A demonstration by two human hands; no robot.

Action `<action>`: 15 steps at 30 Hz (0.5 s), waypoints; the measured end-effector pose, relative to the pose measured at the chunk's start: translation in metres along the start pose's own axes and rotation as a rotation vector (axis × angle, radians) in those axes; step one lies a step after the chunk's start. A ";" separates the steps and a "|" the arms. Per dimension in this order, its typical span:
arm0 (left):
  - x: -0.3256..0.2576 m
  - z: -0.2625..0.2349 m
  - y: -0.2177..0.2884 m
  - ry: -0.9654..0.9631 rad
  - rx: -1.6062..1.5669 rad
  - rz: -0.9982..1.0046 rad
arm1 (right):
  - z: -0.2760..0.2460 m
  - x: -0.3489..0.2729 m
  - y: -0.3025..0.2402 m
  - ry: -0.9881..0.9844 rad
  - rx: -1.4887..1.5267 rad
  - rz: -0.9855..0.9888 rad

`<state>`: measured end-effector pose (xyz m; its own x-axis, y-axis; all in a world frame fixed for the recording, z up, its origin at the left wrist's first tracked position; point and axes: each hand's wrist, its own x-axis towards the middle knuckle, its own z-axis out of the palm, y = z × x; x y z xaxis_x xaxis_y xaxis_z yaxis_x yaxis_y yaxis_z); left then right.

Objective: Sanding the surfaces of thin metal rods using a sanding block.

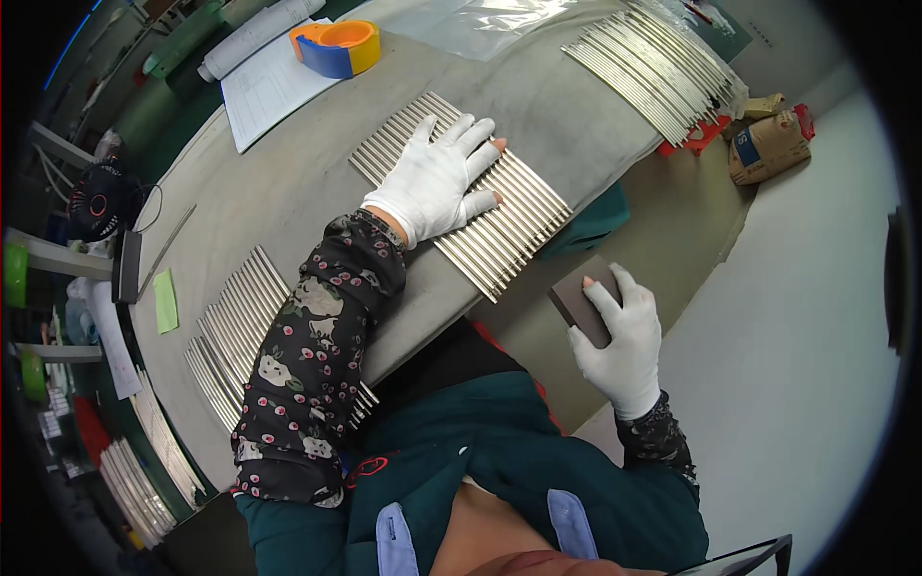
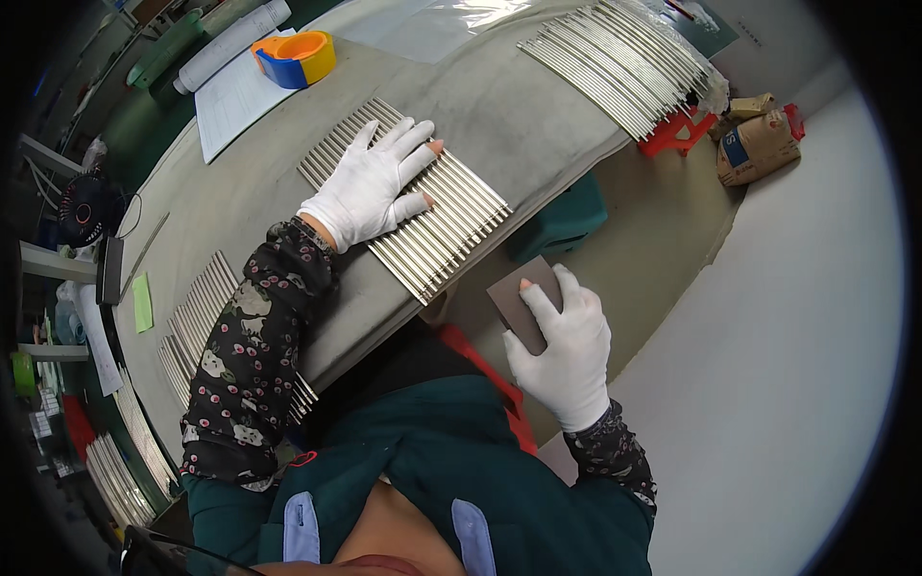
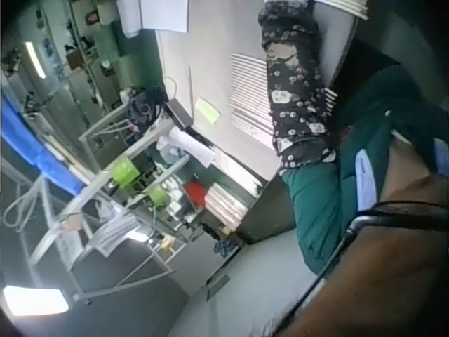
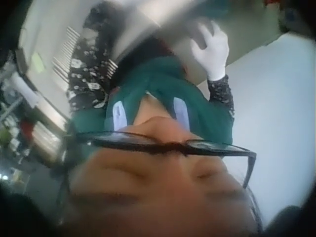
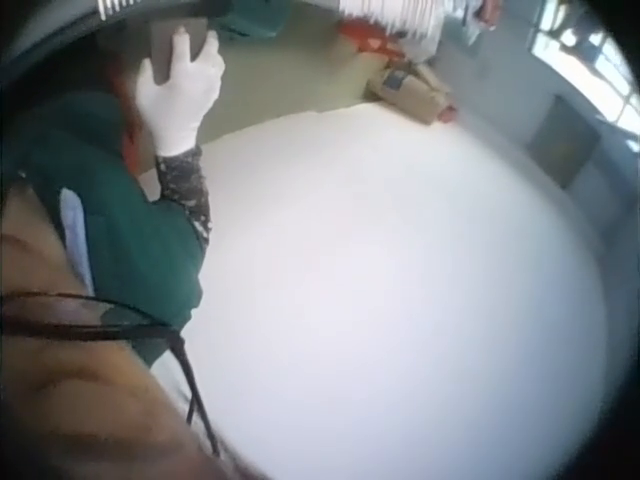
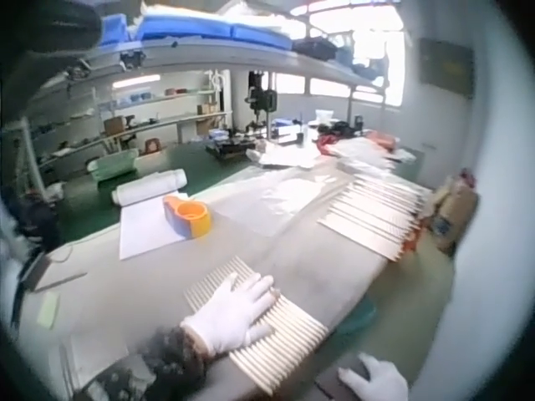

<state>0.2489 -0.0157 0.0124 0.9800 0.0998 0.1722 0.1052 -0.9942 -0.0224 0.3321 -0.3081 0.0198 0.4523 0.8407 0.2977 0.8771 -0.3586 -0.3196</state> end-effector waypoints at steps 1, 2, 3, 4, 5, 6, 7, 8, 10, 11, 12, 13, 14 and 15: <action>-0.004 -0.004 0.001 0.040 0.024 -0.004 | -0.001 0.000 -0.001 0.018 0.003 -0.015; -0.011 -0.010 0.000 0.081 0.052 -0.001 | -0.001 0.001 -0.002 0.034 0.009 -0.033; -0.020 -0.017 0.000 0.068 0.054 -0.008 | 0.001 0.000 -0.001 0.026 0.022 -0.035; -0.033 -0.028 -0.002 0.126 0.026 0.035 | 0.001 0.001 0.000 0.030 0.013 -0.022; -0.048 -0.039 -0.005 0.182 -0.002 0.072 | 0.003 0.001 0.000 0.030 0.008 -0.012; -0.070 -0.053 -0.009 0.172 -0.072 0.070 | 0.005 0.001 0.001 0.025 0.015 -0.014; -0.098 -0.066 -0.014 0.126 -0.080 0.066 | 0.005 0.001 0.001 0.004 0.045 -0.039; -0.125 -0.075 -0.017 0.066 -0.094 0.027 | 0.004 0.001 0.003 0.020 0.053 -0.036; -0.183 -0.090 -0.021 -0.052 -0.135 -0.047 | -0.003 -0.001 0.001 0.035 0.043 -0.040; -0.208 -0.094 -0.021 -0.074 -0.116 -0.093 | -0.007 0.000 0.001 0.041 0.025 -0.045; -0.231 -0.092 -0.021 -0.077 -0.151 -0.123 | -0.005 0.000 0.003 0.053 0.030 -0.039; -0.250 -0.088 -0.018 -0.071 -0.189 -0.150 | -0.006 0.003 0.003 0.037 0.020 -0.033; -0.266 -0.085 -0.014 -0.092 -0.183 -0.159 | -0.003 0.006 0.001 0.039 0.030 -0.055; -0.271 -0.079 -0.006 -0.124 -0.206 -0.161 | -0.001 0.009 0.000 0.044 0.030 -0.073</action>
<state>-0.0312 -0.0401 0.0437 0.9680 0.2483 0.0349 0.2368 -0.9511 0.1984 0.3358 -0.3011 0.0232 0.3942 0.8453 0.3605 0.9032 -0.2838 -0.3221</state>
